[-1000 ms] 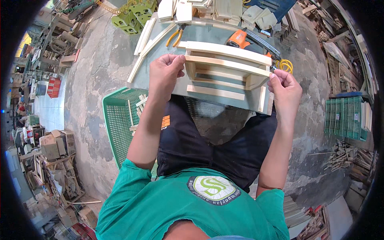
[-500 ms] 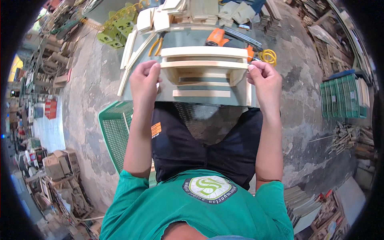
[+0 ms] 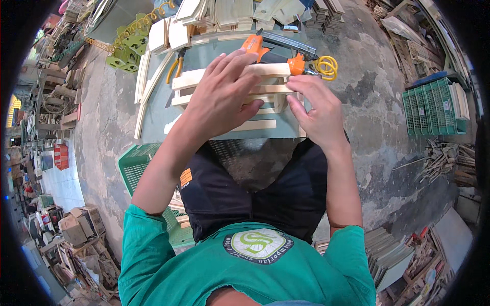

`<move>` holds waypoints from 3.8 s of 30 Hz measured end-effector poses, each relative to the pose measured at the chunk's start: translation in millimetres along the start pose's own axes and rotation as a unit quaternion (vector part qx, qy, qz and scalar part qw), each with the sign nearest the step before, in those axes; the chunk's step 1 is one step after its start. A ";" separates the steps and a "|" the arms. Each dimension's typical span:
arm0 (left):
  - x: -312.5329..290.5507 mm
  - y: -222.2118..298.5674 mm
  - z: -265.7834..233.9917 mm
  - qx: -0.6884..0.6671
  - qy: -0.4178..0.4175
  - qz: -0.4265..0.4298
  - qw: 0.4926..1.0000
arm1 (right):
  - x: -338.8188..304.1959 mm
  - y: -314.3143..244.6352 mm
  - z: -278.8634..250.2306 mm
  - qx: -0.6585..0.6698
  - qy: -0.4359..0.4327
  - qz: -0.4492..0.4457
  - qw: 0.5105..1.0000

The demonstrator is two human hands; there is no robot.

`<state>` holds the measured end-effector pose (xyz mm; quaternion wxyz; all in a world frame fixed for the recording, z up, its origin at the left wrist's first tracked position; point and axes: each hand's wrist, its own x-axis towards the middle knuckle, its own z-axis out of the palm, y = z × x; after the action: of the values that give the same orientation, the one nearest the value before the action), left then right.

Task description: Assemble small wooden boxes using glue and a pneumatic nail gun.

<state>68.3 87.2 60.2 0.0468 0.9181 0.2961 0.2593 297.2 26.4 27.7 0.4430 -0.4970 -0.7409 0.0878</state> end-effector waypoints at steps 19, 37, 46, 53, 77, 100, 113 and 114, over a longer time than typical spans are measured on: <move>2.7 -2.4 13.5 0.082 -0.092 0.012 0.992 | -1.7 14.3 2.9 0.049 -0.005 -0.007 0.999; 4.4 -4.6 10.5 0.028 -0.088 -0.001 0.996 | -31.0 -8.9 19.7 0.262 0.093 0.255 0.926; 1.5 -8.6 1.3 -0.026 -0.071 -0.014 0.997 | -35.9 -15.6 26.1 0.346 0.128 0.286 0.884; 2.7 -11.0 4.0 -0.031 -0.060 -0.006 0.998 | -38.0 -18.4 29.9 0.350 0.147 0.292 0.878; 2.2 -9.9 3.2 -0.042 -0.057 -0.009 0.997 | -13.4 -3.1 5.0 0.044 0.015 0.060 0.997; 6.6 -9.3 0.3 -0.047 -0.061 -0.012 0.997 | 50.6 125.2 66.0 -0.126 -0.164 0.047 0.977; 7.8 -9.2 0.2 -0.066 -0.064 -0.016 0.996 | 102.4 110.8 54.3 -0.176 -0.388 0.219 0.878; 7.5 -8.5 0.0 -0.070 -0.065 -0.017 0.995 | 97.5 119.3 46.3 -0.144 -0.353 0.207 0.901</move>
<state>69.1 98.4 61.5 0.1349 0.9223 0.2891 0.2183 330.3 178.7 -12.3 0.0481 -0.6341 -0.7335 0.2397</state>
